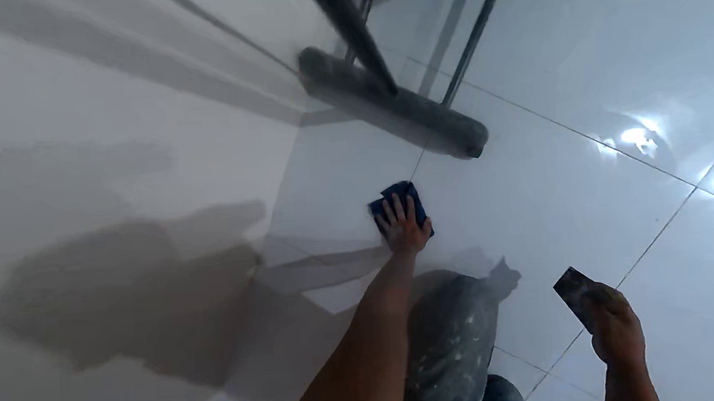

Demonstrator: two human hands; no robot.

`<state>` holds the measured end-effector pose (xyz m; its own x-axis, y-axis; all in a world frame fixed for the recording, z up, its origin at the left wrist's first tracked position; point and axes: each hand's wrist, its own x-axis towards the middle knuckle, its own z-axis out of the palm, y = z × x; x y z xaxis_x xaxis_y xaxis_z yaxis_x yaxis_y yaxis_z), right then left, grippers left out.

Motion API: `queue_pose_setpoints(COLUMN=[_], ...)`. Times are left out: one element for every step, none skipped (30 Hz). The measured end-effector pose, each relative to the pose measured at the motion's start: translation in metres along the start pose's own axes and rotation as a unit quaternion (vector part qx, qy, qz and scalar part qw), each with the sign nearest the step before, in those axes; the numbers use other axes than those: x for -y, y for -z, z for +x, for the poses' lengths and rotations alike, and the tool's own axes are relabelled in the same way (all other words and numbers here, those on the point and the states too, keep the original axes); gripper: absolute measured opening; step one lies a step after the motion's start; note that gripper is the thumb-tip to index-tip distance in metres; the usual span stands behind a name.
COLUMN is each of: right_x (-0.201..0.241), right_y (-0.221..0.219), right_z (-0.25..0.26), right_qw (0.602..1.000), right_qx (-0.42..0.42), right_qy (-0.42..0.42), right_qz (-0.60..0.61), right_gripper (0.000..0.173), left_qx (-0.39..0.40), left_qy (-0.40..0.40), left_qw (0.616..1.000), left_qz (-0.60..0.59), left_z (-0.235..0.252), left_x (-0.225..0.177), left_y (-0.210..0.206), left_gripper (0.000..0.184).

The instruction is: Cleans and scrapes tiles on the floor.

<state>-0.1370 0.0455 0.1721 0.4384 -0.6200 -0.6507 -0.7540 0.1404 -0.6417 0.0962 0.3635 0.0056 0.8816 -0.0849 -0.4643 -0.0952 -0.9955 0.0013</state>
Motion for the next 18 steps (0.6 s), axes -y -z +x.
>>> queue_pose_setpoints(right_x=[0.013, 0.023, 0.027, 0.024, 0.014, 0.002, -0.012, -0.025, -0.034, -0.038, -0.039, -0.037, -0.034, -0.032, -0.03, -0.027, -0.023, -0.019], right_y=[-0.004, -0.01, -0.017, -0.025, -0.033, -0.04, -0.047, -0.054, -0.062, -0.072, -0.082, -0.093, -0.103, -0.113, -0.122, -0.131, -0.139, -0.147], right_z=[0.0, -0.002, -0.006, -0.008, -0.01, -0.012, -0.014, -0.016, -0.02, -0.026, -0.032, -0.038, -0.042, -0.046, -0.049, -0.053, -0.058, -0.062], right_qw=[0.994, 0.981, 0.966, 0.952, 0.94, 0.931, 0.924, 0.918, 0.913, 0.909, 0.904, 0.897, 0.889, 0.883, 0.88, 0.879, 0.874, 0.869], right_qx=[0.03, 0.052, 0.07, 0.087, 0.1, 0.11, 0.114, 0.111, 0.099, 0.083, 0.069, 0.067, 0.075, 0.085, 0.093, 0.099, 0.106, 0.115], right_qy=[0.029, 0.047, 0.06, 0.071, 0.082, 0.091, 0.101, 0.12, 0.135, 0.136, 0.117, 0.083, 0.05, 0.028, 0.016, 0.012, 0.009, 0.007], right_qz=[-0.1, -0.18, -0.24, -0.284, -0.315, -0.335, -0.35, -0.36, -0.371, -0.385, -0.406, -0.429, -0.448, -0.461, -0.465, -0.467, -0.473, -0.482], right_gripper=[0.038, 0.034, 0.032, 0.031, 0.03, 0.03, 0.031, 0.031, 0.031, 0.032, 0.033, 0.034, 0.035, 0.037, 0.038, 0.04, 0.041, 0.043], left_qx=[0.004, 0.007, 0.014, 0.007, -0.009, -0.024, -0.029, -0.028, -0.031, -0.032, -0.025, -0.015, -0.013, -0.016, -0.016, -0.022, -0.032, -0.043], left_qy=[0.001, 0.003, 0.005, 0.004, 0.002, -0.001, -0.003, -0.002, -0.004, -0.005, -0.003, -0.001, -0.002, -0.007, -0.018, -0.04, -0.074, -0.112], left_qw=[1.0, 1.0, 1.0, 1.0, 1.0, 0.999, 0.999, 0.999, 0.999, 0.999, 0.999, 0.999, 0.999, 0.999, 0.999, 0.998, 0.996, 0.992], left_qz=[-0.004, -0.008, -0.014, -0.021, -0.026, -0.03, -0.033, -0.033, -0.031, -0.029, -0.031, -0.029, -0.029, -0.033, -0.04, -0.045, -0.043, -0.04], left_z=[-0.001, -0.002, -0.003, -0.004, -0.005, -0.006, -0.008, -0.009, -0.009, -0.009, -0.009, -0.009, -0.01, -0.011, -0.011, -0.009, -0.008, -0.008], left_x=[0.0, -0.002, -0.003, -0.003, -0.001, 0.0, 0.0, 0.0, 0.001, 0.001, 0.0, 0.0, 0.0, 0.001, 0.002, 0.005, 0.014, 0.029], left_y=[0.001, 0.002, 0.004, 0.006, 0.005, 0.003, 0.001, 0.001, 0.001, 0.002, 0.005, 0.006, 0.007, 0.006, 0.006, 0.006, 0.004, 0.002], left_gripper=[0.086, 0.087, 0.087, 0.086, 0.086, 0.086, 0.085, 0.085, 0.084, 0.084, 0.084, 0.083, 0.083, 0.084, 0.084, 0.084, 0.083, 0.081])
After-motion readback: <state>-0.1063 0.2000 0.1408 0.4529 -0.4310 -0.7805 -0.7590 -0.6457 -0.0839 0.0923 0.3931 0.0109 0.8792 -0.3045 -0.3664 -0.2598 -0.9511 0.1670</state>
